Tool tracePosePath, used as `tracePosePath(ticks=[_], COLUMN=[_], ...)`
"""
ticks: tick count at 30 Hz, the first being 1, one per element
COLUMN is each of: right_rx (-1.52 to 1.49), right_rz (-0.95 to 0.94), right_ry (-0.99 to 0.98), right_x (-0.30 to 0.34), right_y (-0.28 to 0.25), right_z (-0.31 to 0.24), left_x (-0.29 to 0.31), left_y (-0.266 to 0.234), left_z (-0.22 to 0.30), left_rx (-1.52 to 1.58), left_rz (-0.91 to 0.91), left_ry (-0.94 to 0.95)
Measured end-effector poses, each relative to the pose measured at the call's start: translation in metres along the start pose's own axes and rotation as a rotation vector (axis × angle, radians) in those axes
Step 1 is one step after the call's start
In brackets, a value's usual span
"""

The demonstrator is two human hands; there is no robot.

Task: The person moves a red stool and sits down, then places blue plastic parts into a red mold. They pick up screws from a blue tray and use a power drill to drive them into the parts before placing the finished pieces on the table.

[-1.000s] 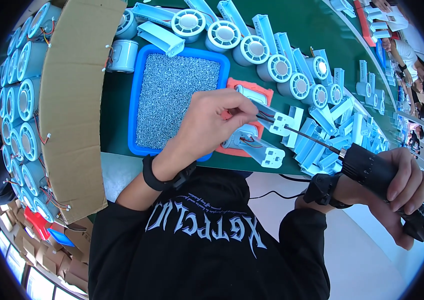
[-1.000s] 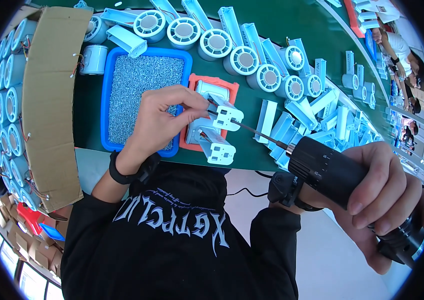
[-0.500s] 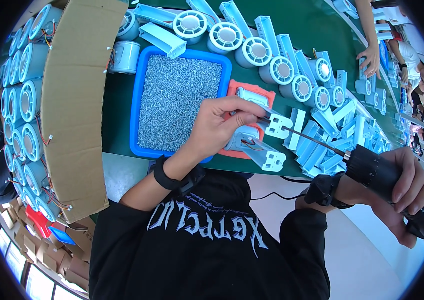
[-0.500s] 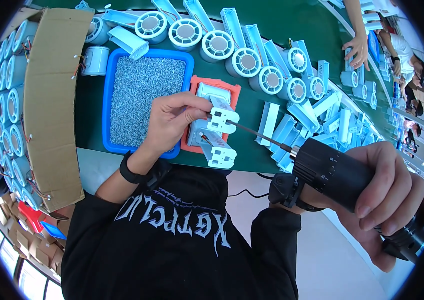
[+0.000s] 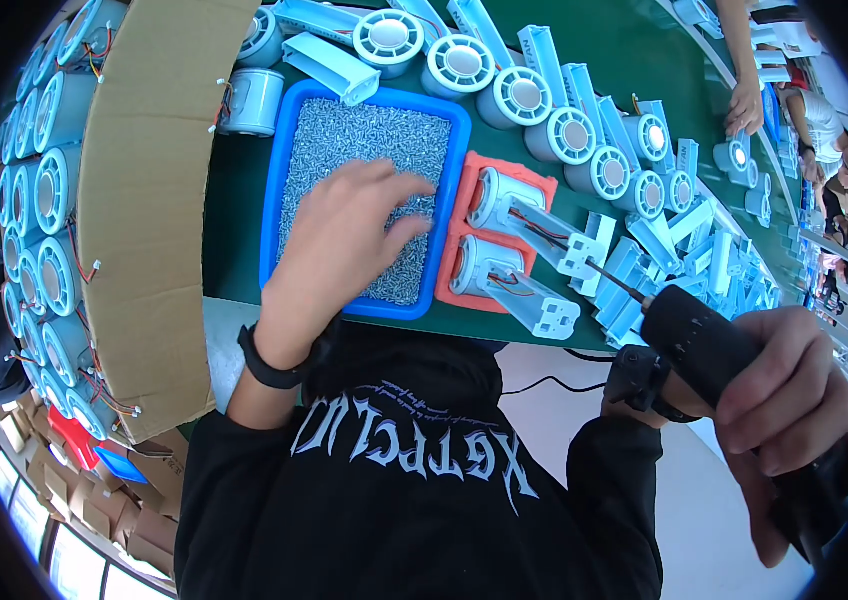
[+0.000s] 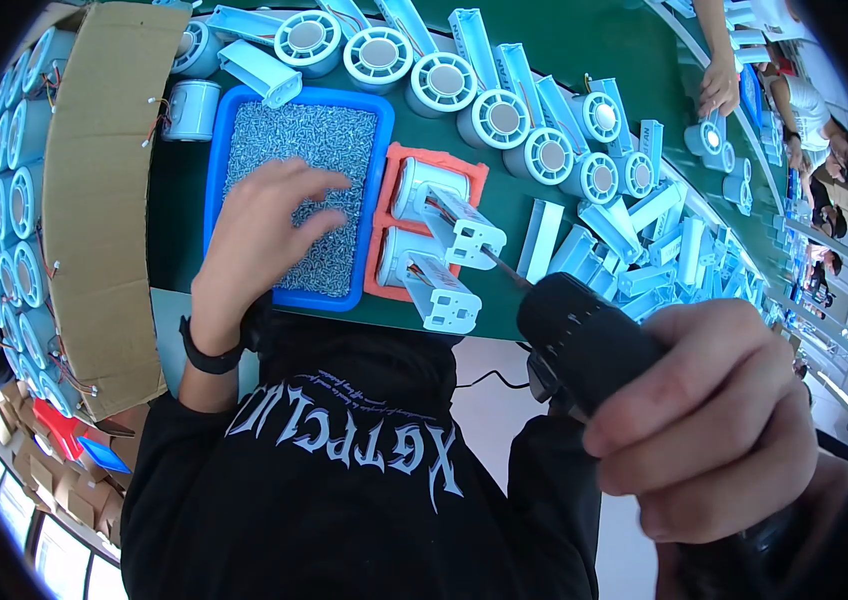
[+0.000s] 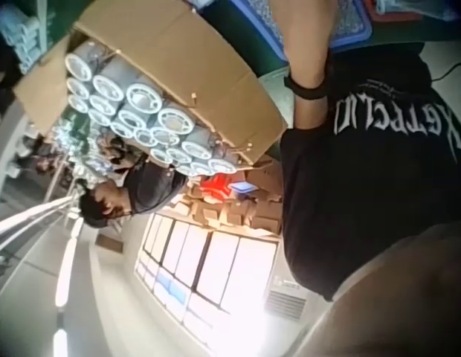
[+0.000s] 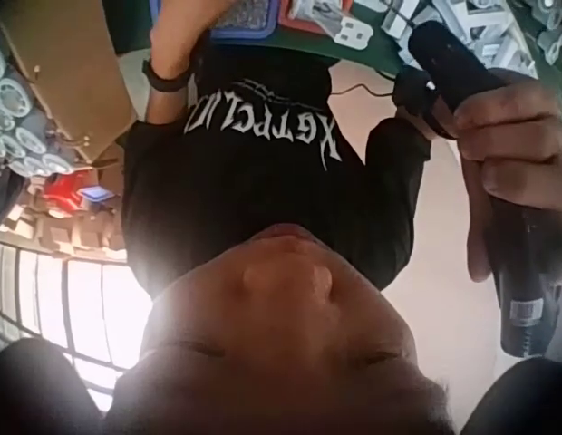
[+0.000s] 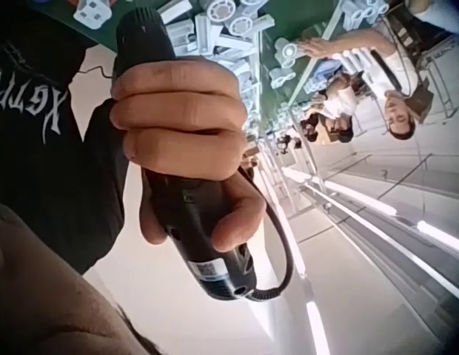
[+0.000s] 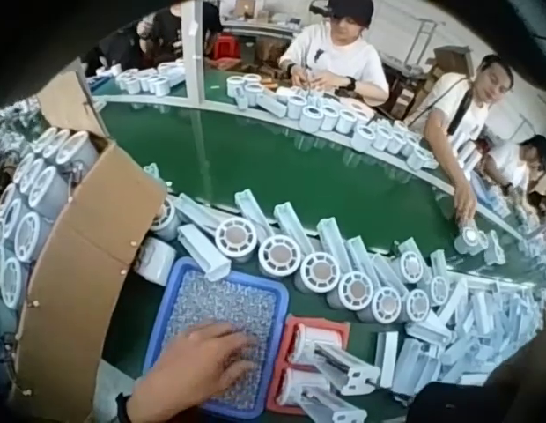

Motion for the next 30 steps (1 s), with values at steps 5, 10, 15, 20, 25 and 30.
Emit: tracePosePath(ticks=[5,10,15,20,25,30], right_rx=[-0.083,0.085,0.107,0.097,0.063,0.067], right_rz=[-0.322,-0.095,-0.063,-0.056,-0.077,-0.014], right_ry=[0.137,0.071,0.062,0.071,0.114,0.090], right_x=[-0.005,-0.001,-0.002,0.001,0.000,0.001], right_y=[0.018,0.012,0.009,0.006,0.003,-0.001], right_z=[0.020,0.015,0.018,0.017,0.018,0.020], left_x=[0.012,0.010,-0.001,-0.005,-0.003,-0.005], left_y=[0.032,0.031,0.020,0.022,0.026,0.023], left_z=[-0.023,-0.027,-0.015,0.000,0.007,0.017], left_rx=[-0.160,-0.120,0.094,0.265,0.315,0.361], left_rz=[-0.299,-0.231,-0.077,-0.080,-0.087,0.022], left_ry=[-0.174,-0.202,-0.110,-0.131,-0.118,-0.044])
Point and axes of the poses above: each hand's wrist, its own x-axis away from the middle knuckle, its own y-axis out of the palm, z = x × y, the point moved 8 cm from there along -x, towards the middle knuckle, and after that the axes turned 3 degrees about -y, right-handed, at the moved point
